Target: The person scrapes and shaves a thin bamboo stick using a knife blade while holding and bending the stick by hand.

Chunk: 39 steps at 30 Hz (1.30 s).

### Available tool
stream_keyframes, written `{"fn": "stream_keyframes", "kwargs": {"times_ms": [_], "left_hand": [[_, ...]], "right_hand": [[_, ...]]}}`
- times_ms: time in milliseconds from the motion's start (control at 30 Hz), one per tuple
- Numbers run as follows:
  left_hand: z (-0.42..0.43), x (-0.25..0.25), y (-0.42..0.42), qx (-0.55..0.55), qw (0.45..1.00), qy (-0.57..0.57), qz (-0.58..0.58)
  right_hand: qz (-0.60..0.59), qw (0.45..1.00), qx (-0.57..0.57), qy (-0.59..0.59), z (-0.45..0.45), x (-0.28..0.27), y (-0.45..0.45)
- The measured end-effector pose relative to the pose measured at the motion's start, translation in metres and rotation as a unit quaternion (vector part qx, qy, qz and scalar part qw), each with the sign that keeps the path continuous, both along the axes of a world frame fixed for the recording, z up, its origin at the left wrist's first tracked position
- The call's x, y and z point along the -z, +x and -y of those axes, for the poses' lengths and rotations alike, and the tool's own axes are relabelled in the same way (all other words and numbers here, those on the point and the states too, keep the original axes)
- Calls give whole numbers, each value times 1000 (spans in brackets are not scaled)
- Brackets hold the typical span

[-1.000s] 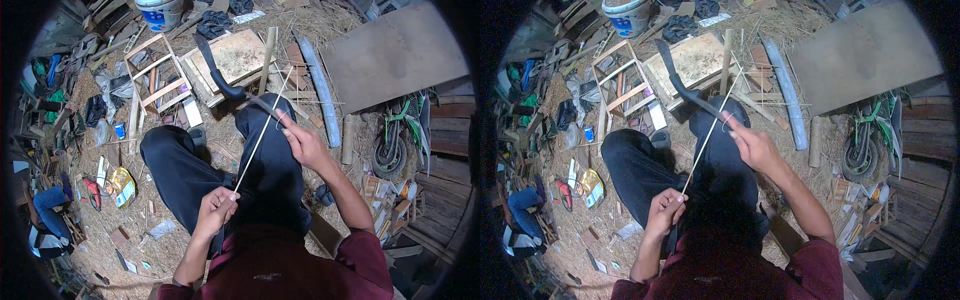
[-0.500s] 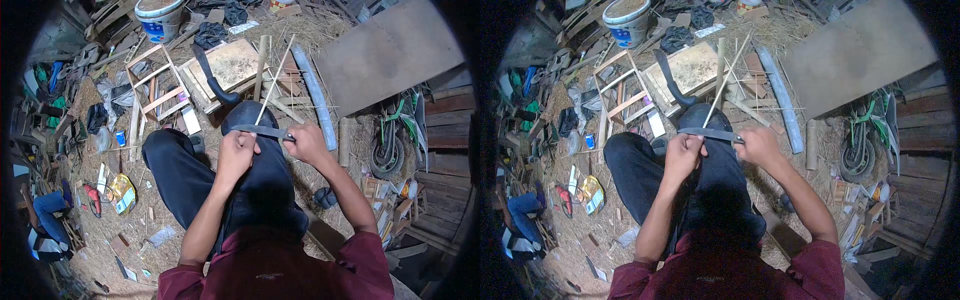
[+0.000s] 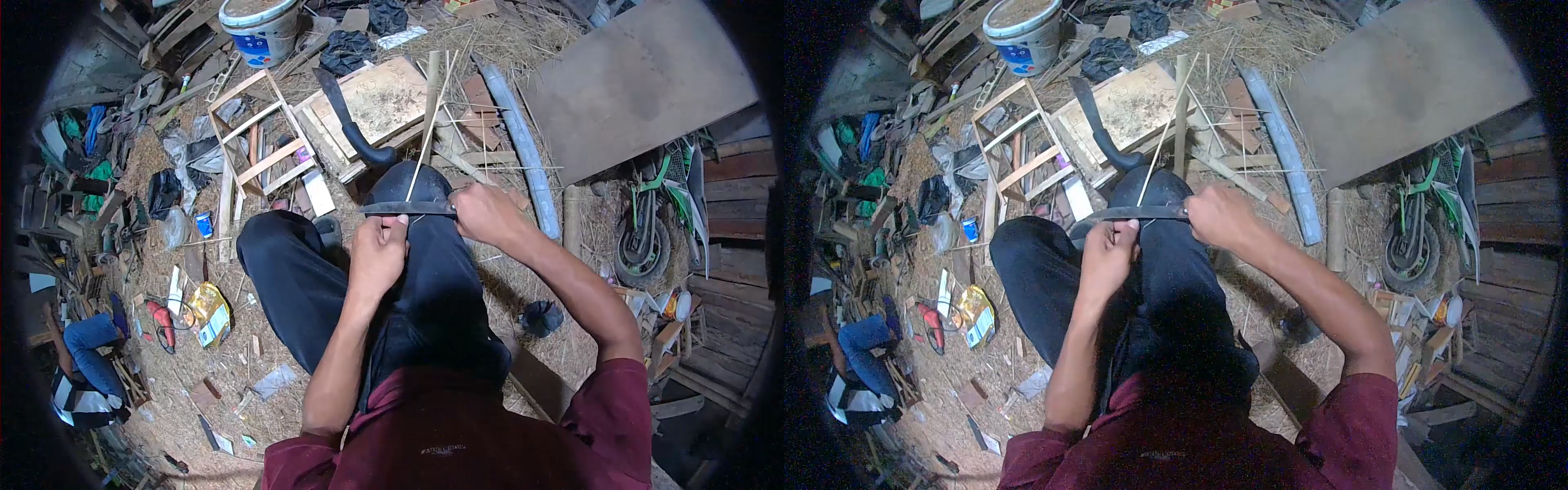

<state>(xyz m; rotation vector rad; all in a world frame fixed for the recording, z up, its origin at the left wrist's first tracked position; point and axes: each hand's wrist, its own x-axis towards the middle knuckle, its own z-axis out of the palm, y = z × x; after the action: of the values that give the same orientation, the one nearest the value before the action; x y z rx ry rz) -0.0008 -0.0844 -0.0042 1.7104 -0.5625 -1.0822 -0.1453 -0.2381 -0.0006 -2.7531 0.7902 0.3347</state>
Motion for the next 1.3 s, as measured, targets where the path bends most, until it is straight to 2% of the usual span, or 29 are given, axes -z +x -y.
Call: {"fn": "stream_keyframes", "kwargs": {"times_ms": [67, 167, 267, 367, 467, 500, 700, 967, 1200, 1300], "left_hand": [[-6, -5, -3, 20, 1000, 5, 7], [-22, 12, 0, 91, 993, 9, -74], [-21, 16, -3, 65, 997, -2, 28], [-10, -3, -10, 71, 956, -17, 283], [-2, -21, -22, 86, 930, 90, 346], [-3, -20, -25, 86, 922, 84, 369], [-21, -12, -29, 91, 923, 61, 368], [-80, 7, -38, 87, 937, 47, 334], [-7, -14, -21, 79, 910, 32, 407], [-14, -6, -22, 90, 910, 13, 405]], "right_hand": [[11, 1000, 26, 2, -3, 2, -2], [5, 999, 41, 9, -2, -1, 0], [6, 999, 39, 9, -3, -1, -1], [14, 1000, 14, -16, -3, 2, -4], [16, 999, 23, -28, -8, 1, -3], [16, 999, 35, -29, -9, 0, -2], [-45, 995, 83, -33, -16, -12, 1], [-27, 991, 133, -19, -8, -2, -6], [-38, 998, 36, -34, -11, -13, -2], [-33, 996, 72, -40, -9, -5, -3]]}}
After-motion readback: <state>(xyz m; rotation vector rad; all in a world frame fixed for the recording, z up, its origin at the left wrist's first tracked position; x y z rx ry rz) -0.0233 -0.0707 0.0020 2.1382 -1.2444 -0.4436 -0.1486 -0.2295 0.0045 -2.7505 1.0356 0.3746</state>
